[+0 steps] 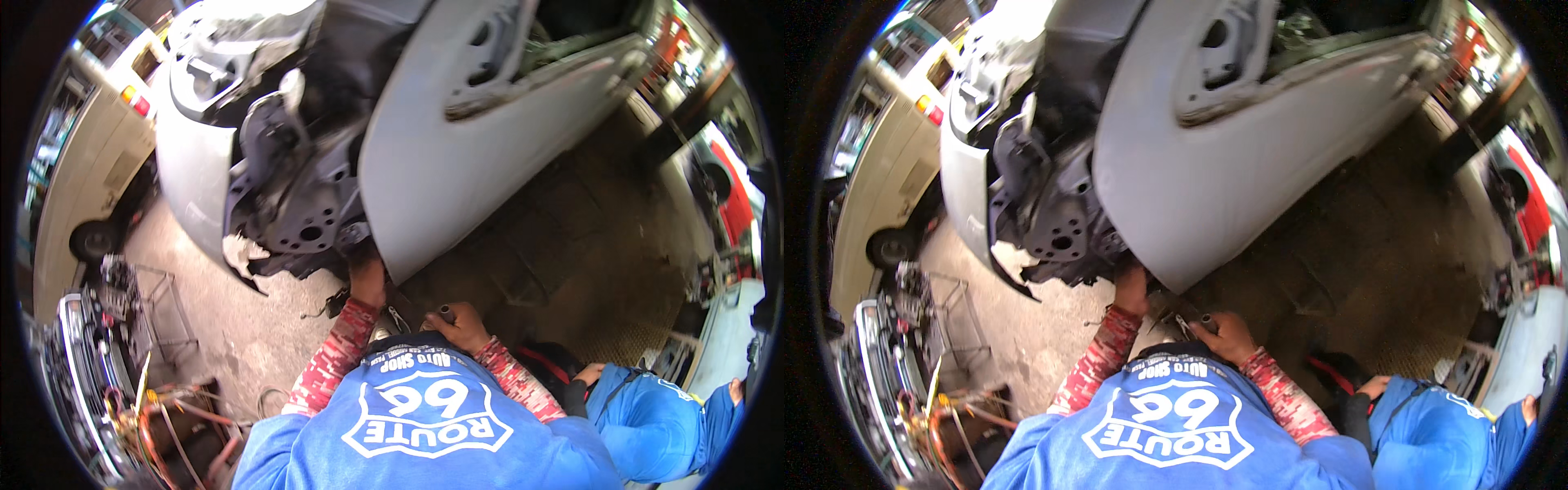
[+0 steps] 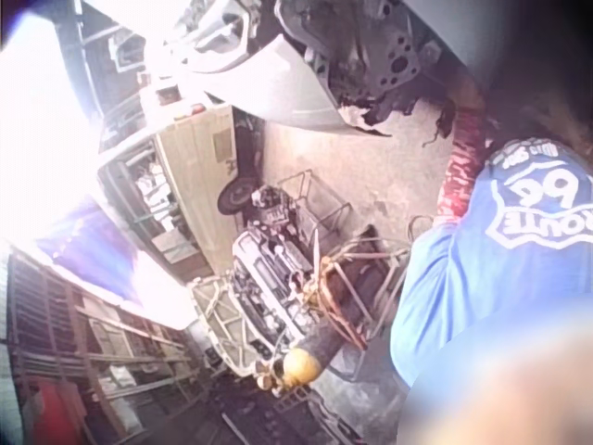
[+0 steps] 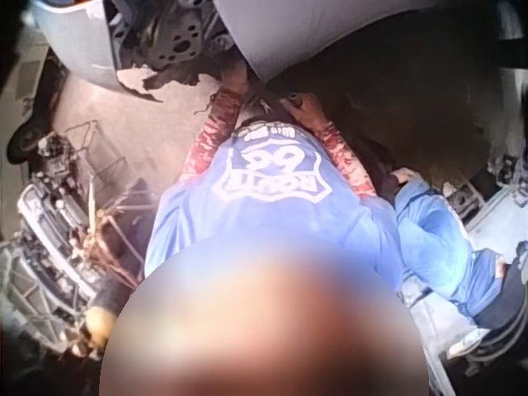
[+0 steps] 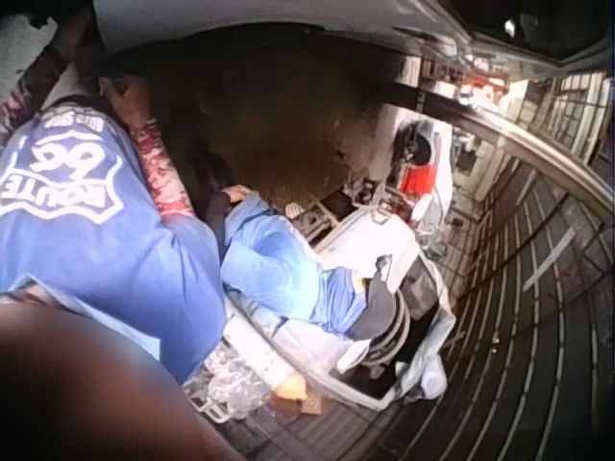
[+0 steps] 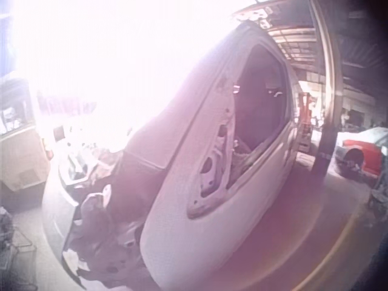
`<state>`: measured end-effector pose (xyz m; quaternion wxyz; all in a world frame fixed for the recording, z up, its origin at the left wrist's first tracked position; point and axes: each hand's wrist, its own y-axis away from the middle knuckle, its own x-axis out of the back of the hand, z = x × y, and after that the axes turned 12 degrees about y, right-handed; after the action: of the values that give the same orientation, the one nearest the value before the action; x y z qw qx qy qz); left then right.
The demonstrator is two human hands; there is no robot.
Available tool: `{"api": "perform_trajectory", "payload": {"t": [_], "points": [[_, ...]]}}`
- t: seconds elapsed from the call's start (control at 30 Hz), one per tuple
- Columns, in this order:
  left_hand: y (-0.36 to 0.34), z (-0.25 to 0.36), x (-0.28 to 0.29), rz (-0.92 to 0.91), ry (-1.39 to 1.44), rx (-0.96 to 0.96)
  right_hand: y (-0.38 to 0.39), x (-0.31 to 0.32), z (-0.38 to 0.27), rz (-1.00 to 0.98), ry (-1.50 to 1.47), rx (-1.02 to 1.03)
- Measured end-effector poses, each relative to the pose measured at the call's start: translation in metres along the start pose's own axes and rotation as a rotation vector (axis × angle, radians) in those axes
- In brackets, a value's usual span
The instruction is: The person uses a screwdriver to pry and loosen a plastic trim piece on the front fender of a white car. They then use a socket wrench to remove bolts from the wheel well area and detach a metal bracket, placing the removed parts on the floor.
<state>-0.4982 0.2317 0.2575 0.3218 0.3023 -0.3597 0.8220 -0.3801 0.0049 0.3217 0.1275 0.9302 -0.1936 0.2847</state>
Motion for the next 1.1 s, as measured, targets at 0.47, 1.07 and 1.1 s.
{"api": "perform_trajectory", "payload": {"t": [0.47, 1.07, 1.1], "points": [[0.01, 0.066, 0.08, 0.228, 1.069, 0.778, -0.018, 0.011, -0.029, 0.088, -0.616, -0.06], [-0.012, 0.102, 0.118, 0.334, 0.56, 0.15, -0.044, -0.003, -0.08, -0.097, -1.217, -0.335], [-0.017, 0.101, 0.119, 0.397, 0.515, 0.16, -0.045, -0.003, -0.079, -0.098, -1.239, -0.337]]}}
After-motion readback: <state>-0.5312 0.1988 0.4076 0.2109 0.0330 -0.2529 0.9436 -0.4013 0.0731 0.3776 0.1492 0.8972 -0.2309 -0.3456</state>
